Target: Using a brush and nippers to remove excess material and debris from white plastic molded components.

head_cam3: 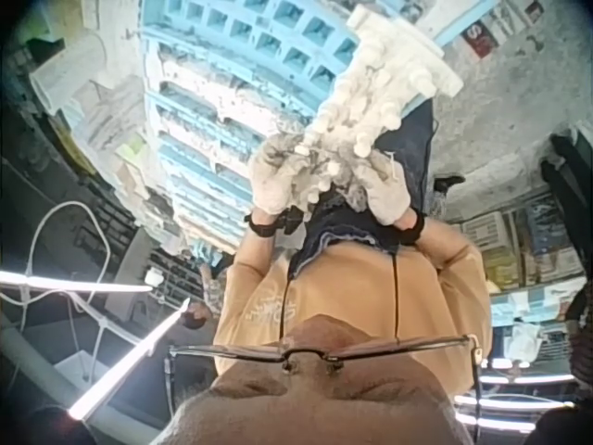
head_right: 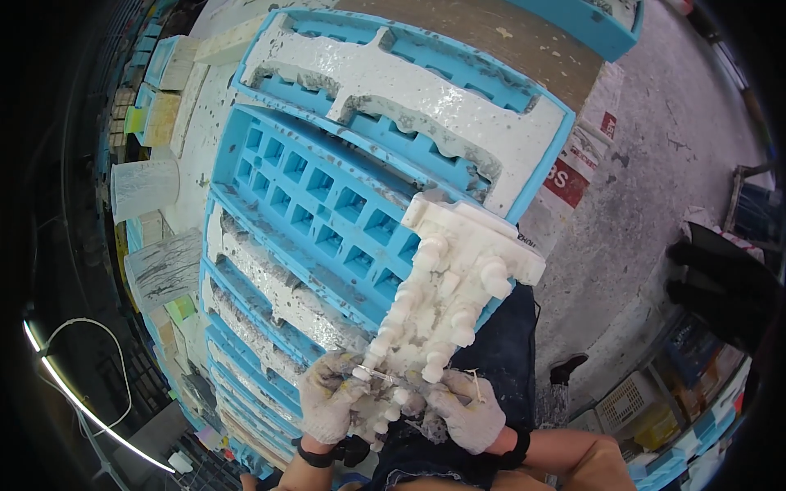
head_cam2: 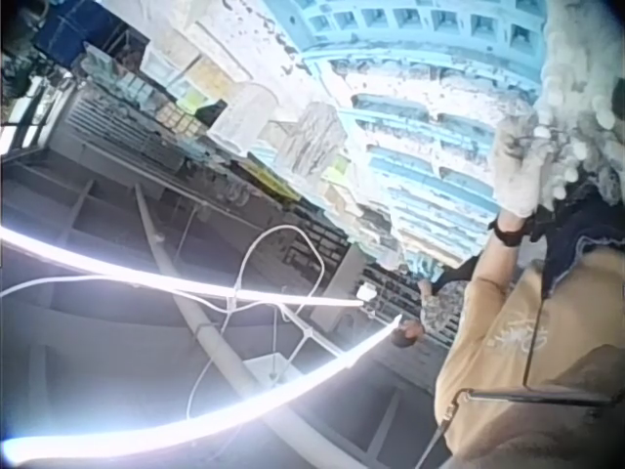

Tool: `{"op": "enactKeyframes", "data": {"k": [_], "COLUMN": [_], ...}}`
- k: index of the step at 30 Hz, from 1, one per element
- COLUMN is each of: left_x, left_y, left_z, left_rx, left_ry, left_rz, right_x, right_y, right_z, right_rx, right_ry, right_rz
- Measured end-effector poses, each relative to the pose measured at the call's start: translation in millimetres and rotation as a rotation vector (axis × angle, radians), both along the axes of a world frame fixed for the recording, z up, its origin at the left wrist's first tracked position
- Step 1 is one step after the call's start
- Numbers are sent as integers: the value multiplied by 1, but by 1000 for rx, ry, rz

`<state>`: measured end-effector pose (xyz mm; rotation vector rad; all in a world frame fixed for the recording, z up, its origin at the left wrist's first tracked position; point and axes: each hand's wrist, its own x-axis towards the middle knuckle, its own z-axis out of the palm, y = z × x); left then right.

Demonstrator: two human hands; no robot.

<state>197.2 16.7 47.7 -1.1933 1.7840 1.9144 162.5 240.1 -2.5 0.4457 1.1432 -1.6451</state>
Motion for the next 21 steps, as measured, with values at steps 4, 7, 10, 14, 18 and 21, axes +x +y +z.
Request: {"op": "enactKeyframes", "data": {"k": [4, 7, 10, 14, 18, 21], "left_x": [-2, -2, -2, 0, -2, -3], "left_y": [2, 3, 4, 4, 5, 5], "left_z": [1, 1, 1, -1, 0, -2], "left_rx": [-46, -24, -16, 17, -6, -20], "left_ry": [-18, 3, -3, 18, 15, 3], "left_rz": [-22, 11, 40, 70, 32, 43], "right_x": [5, -8, 1, -3, 5, 3], "right_y": [0, -2, 1, 3, 7, 2], "right_z": [-1, 8, 0, 0, -4, 1], "right_rx": [-8, -52, -34, -96, -38, -81], "right_ry": [-35, -119, 14, -26, -51, -120], "right_rz": [-87, -70, -22, -14, 3, -98]}}
